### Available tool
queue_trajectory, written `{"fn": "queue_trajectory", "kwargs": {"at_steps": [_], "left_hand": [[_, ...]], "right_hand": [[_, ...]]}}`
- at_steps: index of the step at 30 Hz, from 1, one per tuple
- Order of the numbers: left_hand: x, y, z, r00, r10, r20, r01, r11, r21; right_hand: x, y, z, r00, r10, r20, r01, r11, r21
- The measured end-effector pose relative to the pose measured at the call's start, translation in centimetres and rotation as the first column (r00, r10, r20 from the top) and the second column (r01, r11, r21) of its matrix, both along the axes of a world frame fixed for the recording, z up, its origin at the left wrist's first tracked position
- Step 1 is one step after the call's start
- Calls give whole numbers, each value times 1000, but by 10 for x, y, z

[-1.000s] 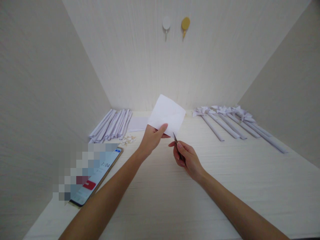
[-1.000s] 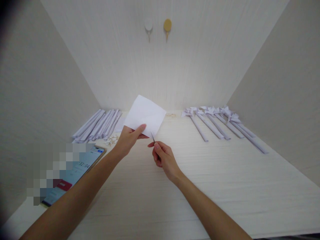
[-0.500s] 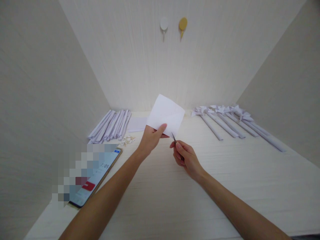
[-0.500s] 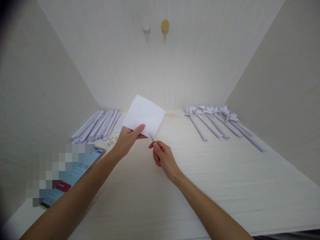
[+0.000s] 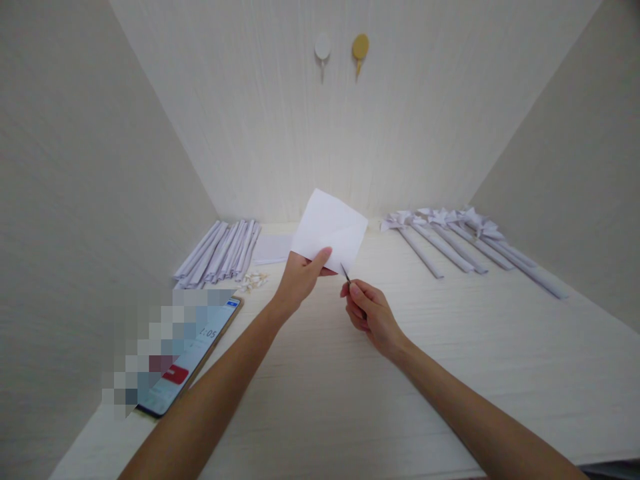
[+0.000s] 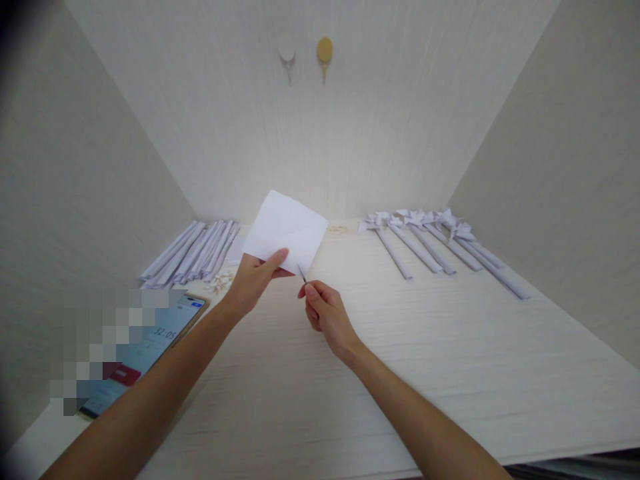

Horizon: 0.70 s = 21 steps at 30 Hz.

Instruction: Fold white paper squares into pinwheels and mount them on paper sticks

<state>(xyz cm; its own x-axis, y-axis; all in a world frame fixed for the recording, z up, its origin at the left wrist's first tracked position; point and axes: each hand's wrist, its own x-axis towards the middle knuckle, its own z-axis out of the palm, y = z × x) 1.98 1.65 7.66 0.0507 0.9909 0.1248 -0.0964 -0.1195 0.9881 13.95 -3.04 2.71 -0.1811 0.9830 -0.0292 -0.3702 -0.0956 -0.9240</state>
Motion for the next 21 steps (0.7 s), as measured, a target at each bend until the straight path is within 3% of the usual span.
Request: {"fn": "queue_trajectory", "kwargs": {"at_steps": [21], "left_hand": [[1,-1,-3,999,9,36,-8,1000,-16]], "right_hand": [[1,1,-1,998,-44,40,43,999,20]]}}
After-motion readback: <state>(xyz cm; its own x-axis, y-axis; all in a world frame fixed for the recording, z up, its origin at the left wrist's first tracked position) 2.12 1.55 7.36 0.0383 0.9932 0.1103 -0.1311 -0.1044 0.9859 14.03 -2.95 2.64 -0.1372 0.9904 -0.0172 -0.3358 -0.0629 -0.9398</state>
